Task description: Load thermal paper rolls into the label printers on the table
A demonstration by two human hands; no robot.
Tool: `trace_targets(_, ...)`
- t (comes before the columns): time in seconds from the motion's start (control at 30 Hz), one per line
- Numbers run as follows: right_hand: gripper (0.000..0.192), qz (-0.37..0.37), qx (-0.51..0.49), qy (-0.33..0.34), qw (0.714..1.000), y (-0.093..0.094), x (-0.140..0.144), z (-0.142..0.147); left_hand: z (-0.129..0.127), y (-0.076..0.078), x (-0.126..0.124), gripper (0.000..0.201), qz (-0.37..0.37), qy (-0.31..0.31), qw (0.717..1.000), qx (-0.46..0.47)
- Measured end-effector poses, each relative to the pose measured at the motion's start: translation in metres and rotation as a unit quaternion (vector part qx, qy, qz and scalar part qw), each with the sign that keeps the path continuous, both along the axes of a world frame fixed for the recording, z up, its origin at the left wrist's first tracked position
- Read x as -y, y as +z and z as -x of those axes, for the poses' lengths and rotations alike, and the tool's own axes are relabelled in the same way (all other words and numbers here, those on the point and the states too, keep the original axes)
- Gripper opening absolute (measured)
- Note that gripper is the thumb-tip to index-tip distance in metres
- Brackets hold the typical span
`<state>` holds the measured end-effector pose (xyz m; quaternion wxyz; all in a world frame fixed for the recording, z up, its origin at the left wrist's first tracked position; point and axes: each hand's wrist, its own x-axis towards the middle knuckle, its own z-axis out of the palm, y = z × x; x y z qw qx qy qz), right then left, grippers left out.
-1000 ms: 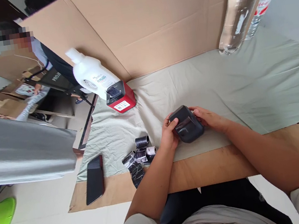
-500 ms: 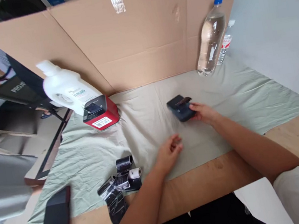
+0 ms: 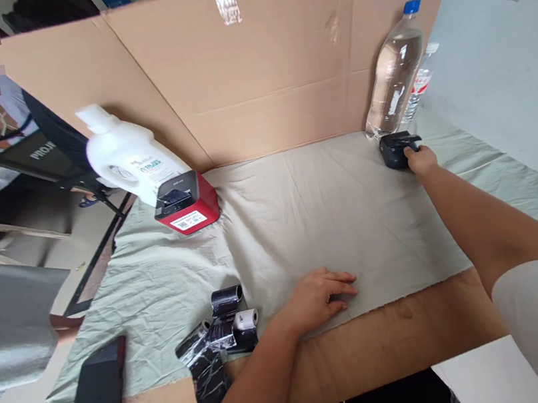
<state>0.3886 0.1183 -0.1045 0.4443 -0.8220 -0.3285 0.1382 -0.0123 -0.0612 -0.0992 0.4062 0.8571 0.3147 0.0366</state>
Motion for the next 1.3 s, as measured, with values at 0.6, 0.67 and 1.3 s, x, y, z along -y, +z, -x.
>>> trace_targets(0.6,0.069,0.073,0.396,0.437,0.804,-0.058,0.192,0.142,0.06,0.086,-0.037,0.046,-0.053,0.164,0.983,-0.071)
trace_targets(0.67,0.07,0.068,0.398,0.434,0.805,-0.058,0.192,0.142,0.089,0.094,-0.084,0.06,-0.206,0.419,0.878,-0.105)
trace_targets(1.3,0.066,0.096,0.357,0.437,0.82,-0.049,0.193,0.15,0.134,0.065,-0.18,0.121,-0.146,0.733,0.652,-0.129)
